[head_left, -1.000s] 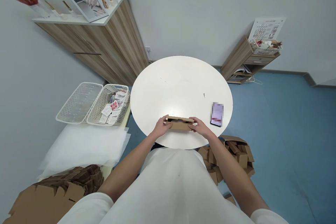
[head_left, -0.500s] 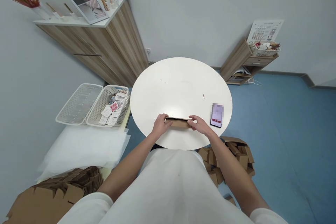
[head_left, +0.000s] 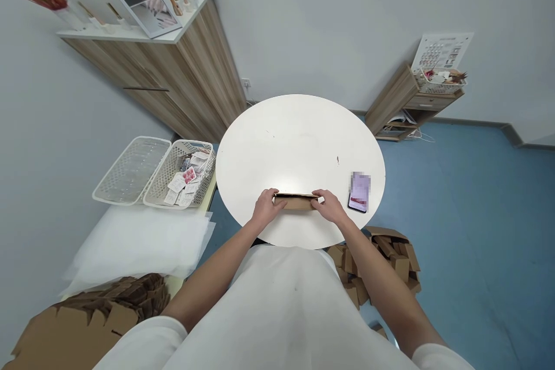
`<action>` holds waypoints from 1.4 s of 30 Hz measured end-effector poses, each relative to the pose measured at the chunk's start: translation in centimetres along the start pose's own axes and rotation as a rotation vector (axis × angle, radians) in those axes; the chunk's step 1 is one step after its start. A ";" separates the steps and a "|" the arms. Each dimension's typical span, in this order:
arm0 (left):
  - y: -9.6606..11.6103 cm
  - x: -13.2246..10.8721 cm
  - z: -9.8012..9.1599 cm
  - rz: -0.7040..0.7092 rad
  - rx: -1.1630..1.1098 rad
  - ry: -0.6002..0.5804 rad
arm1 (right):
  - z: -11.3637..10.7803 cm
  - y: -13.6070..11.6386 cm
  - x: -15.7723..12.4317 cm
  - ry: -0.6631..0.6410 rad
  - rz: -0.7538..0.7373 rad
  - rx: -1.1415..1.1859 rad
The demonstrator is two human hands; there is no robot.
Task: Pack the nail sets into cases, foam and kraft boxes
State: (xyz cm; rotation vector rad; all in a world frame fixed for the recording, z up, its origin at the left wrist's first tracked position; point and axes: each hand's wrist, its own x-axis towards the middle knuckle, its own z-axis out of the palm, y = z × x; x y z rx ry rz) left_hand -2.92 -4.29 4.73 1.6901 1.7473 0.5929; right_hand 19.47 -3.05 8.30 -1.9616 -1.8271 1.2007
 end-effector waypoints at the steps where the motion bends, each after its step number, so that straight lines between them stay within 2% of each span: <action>1: 0.0 0.0 0.0 -0.004 -0.002 -0.001 | 0.0 -0.1 0.1 -0.005 0.003 -0.001; 7: 0.2 0.1 0.1 -0.022 0.004 -0.010 | -0.6 -0.1 0.8 -0.030 0.039 -0.015; 13: 0.3 0.1 0.1 -0.021 0.029 0.001 | -2.2 1.1 0.9 -0.273 0.055 0.282; 16: 0.3 -0.1 0.1 -0.022 0.044 0.005 | -2.6 1.6 0.9 -0.323 0.044 0.314; 22: 0.3 0.0 0.2 -0.026 0.026 0.012 | -2.1 2.1 1.2 -0.275 -0.048 0.092; 27: 0.4 -0.2 -0.2 -0.060 -0.051 0.012 | -1.3 2.4 1.4 -0.209 -0.095 0.019; 36: 0.2 -0.5 -0.7 -0.081 -0.073 0.076 | -0.9 2.4 1.5 -0.200 -0.101 0.049; 42: -0.2 0.0 -0.5 -0.227 -0.236 0.035 | -0.8 2.4 1.5 -0.196 -0.115 0.068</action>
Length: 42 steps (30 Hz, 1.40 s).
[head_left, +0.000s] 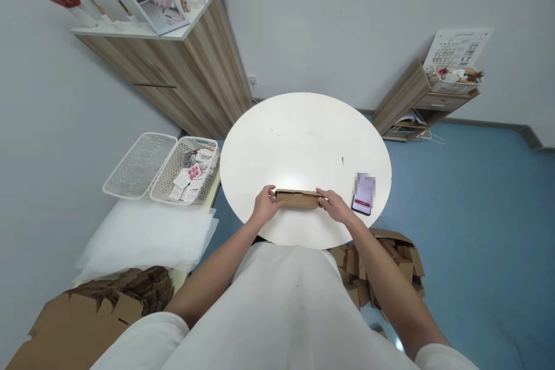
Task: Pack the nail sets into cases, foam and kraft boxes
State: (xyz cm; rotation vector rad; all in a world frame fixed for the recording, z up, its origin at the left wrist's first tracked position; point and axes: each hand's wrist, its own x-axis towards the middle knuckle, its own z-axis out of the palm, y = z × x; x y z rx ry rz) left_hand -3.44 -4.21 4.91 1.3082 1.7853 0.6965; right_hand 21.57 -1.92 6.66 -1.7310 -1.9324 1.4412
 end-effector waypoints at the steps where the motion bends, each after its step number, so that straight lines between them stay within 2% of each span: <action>1: 0.0 0.1 0.0 -0.023 -0.029 -0.004 | 0.0 0.0 0.0 0.002 -0.002 0.005; 6: -0.1 0.1 -0.2 -0.064 -0.118 0.000 | 0.3 0.3 0.2 0.024 -0.015 0.004; 19: 0.6 0.4 0.1 -0.015 -0.001 0.051 | 0.5 -0.1 0.2 0.016 -0.011 0.017; 28: -0.2 0.0 -0.8 0.132 0.123 0.015 | 0.6 -0.5 0.0 0.035 -0.003 0.010; 35: -0.4 -0.6 -1.1 0.293 0.243 0.037 | 0.7 -0.5 -0.1 0.047 -0.008 -0.002; 42: 0.1 -1.2 -1.0 0.191 0.212 0.045 | 0.7 -0.4 -0.1 0.066 -0.004 0.002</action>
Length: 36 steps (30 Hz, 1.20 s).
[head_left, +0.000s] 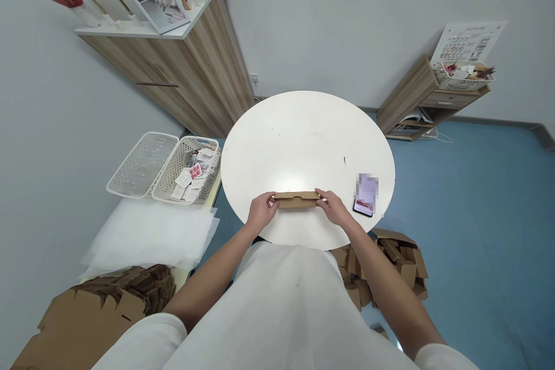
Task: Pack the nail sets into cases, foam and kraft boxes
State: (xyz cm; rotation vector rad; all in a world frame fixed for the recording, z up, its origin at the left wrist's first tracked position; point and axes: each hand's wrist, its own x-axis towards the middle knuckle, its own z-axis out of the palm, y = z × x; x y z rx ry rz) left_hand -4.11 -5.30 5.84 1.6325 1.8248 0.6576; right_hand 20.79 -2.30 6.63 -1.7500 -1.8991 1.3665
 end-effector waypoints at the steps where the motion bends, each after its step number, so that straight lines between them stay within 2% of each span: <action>1: 0.0 0.0 0.0 0.002 0.012 -0.002 | 0.0 0.0 0.0 0.002 -0.003 -0.001; 9: -0.7 -0.8 -0.1 0.195 0.193 -0.027 | 0.5 0.5 0.1 0.059 -0.036 0.013; 11: -0.7 -1.1 0.1 0.163 0.133 -0.024 | 0.6 0.5 0.0 0.078 -0.045 0.019; 15: -0.5 -1.3 0.4 -0.027 -0.027 -0.019 | 0.7 0.5 -0.1 0.104 -0.038 0.013; 17: -0.3 -1.2 0.4 -0.087 -0.037 -0.021 | 0.8 0.5 -0.1 0.110 -0.038 0.009; 23: 0.2 -1.2 0.0 -0.050 0.153 -0.024 | 1.2 0.5 -0.1 0.137 -0.037 0.005; 26: 0.7 -1.1 -0.4 -0.006 0.264 -0.086 | 1.4 0.5 -0.3 0.142 -0.032 -0.004; 31: 1.7 -0.3 -0.9 -0.015 0.461 -0.198 | 1.5 0.5 -0.4 0.150 -0.064 -0.063; 36: 1.7 0.0 -0.8 0.019 0.607 -0.265 | 1.9 0.5 -0.4 0.198 -0.091 -0.152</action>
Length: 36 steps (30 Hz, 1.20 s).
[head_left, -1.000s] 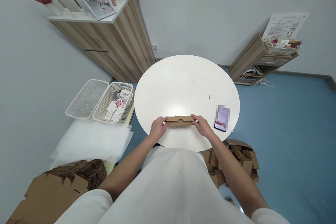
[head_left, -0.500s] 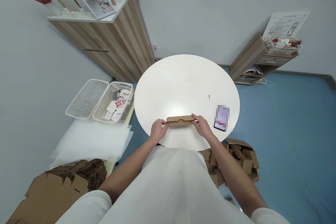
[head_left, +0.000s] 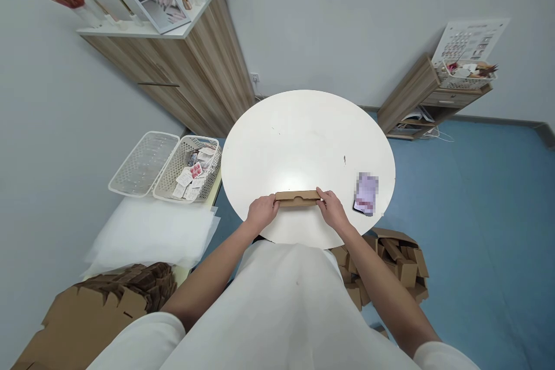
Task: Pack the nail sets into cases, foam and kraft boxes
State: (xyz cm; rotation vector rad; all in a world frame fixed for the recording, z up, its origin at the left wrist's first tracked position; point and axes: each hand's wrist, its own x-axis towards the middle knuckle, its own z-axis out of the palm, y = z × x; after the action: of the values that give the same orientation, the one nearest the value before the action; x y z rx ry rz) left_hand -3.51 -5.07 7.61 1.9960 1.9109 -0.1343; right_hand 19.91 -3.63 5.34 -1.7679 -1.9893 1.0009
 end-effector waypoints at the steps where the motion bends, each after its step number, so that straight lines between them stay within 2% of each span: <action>1: 0.0 -0.1 0.1 -0.003 0.004 -0.007 | 0.1 0.0 0.0 0.012 -0.009 -0.018; 6: -0.4 -0.8 0.6 0.028 -0.031 -0.024 | 0.9 0.1 -0.4 0.064 -0.074 -0.070; 9: -0.7 -0.8 0.5 0.082 -0.122 -0.021 | 1.1 0.3 -0.8 0.056 -0.101 -0.036; 11: -0.8 -0.6 0.6 0.056 -0.179 -0.022 | 1.2 0.4 -0.9 0.046 -0.099 0.017; 16: -0.8 -0.1 0.8 -0.019 -0.206 -0.031 | 1.4 0.3 -0.7 0.083 0.021 0.207; 22: -1.0 0.0 1.0 0.045 -0.115 -0.033 | 2.0 0.4 -0.4 0.141 0.109 0.301; 26: -1.7 0.4 1.3 0.076 -0.291 -0.092 | 2.2 0.7 -0.2 0.130 0.202 0.398; 30: -2.5 0.5 2.0 -0.045 -0.561 -0.104 | 2.2 0.7 -0.1 0.017 0.306 0.577; 33: -2.7 0.2 2.5 -0.061 -0.747 -0.163 | 2.3 0.4 -0.2 -0.033 0.318 0.640; 36: -2.5 -0.2 2.9 -0.043 -0.816 -0.223 | 2.7 0.3 -0.4 -0.033 0.314 0.649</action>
State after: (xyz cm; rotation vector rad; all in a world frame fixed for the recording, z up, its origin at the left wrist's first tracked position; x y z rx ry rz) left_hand -5.44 -6.18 4.44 1.3237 1.5139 0.3462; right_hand 18.50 -4.83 3.25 -1.6948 -1.1992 1.5575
